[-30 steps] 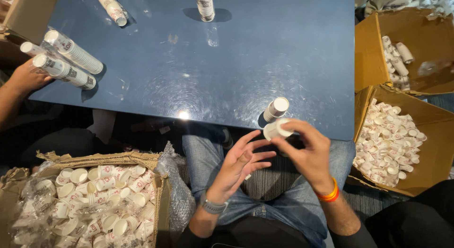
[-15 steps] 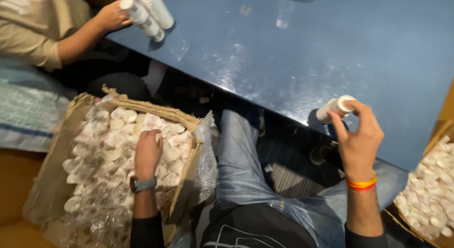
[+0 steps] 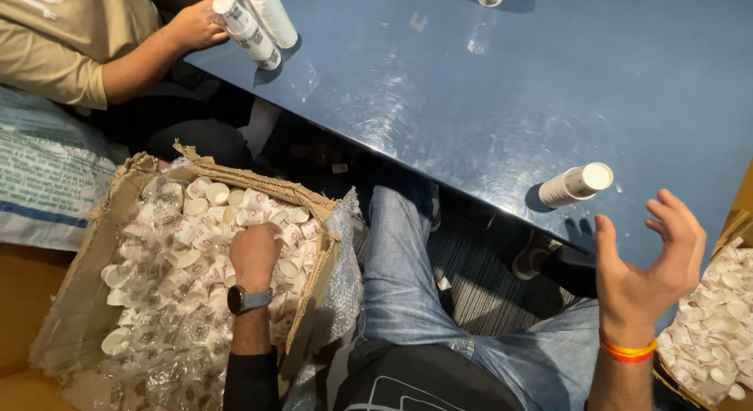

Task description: Packing small white items from a box into plastic wrap or preparing them for shipping.

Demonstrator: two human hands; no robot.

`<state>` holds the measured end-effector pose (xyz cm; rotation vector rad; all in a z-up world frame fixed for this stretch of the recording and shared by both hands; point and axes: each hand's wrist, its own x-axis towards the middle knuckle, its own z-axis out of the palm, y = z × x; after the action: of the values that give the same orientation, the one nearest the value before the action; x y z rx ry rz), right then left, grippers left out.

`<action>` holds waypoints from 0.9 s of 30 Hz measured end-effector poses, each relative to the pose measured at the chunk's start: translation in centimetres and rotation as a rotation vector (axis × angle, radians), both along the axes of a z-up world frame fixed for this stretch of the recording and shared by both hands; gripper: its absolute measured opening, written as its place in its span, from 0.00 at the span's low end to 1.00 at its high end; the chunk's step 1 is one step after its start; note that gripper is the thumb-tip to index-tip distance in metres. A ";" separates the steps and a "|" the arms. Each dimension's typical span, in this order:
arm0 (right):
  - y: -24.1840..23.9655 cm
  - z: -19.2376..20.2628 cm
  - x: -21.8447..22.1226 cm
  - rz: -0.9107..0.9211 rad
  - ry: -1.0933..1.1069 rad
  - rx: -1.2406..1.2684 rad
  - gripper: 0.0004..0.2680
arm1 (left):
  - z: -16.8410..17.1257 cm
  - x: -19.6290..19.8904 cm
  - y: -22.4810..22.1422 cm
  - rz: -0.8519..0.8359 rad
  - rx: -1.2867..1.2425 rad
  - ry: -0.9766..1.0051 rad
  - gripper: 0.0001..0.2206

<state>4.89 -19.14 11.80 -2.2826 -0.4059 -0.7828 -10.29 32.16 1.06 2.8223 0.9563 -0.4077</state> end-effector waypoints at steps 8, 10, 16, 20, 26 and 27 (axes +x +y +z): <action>1.2 0.1 -2.7 0.030 0.025 0.070 0.15 | -0.7 0.7 -1.3 0.023 -0.030 0.075 0.23; 3.0 1.6 -3.3 0.037 0.025 0.050 0.15 | -1.8 0.6 -1.2 -0.003 0.017 0.045 0.24; 4.3 0.9 -4.8 0.079 0.062 0.019 0.13 | -1.6 0.1 -0.7 0.080 -0.006 -0.039 0.16; 5.3 1.2 -5.3 0.121 0.109 0.050 0.12 | 0.7 -0.7 -1.1 0.124 0.022 -0.125 0.10; 10.2 0.9 -6.8 0.368 0.265 0.233 0.10 | 2.3 -2.7 -2.0 0.319 -0.495 -0.755 0.08; 11.8 0.5 -7.1 0.363 0.262 0.243 0.10 | 1.5 -2.7 -3.2 0.310 -0.489 -0.754 0.08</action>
<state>-2.23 -7.38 12.35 -1.9730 -0.5493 -0.3250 -12.95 28.97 2.52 2.0565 0.9182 0.3893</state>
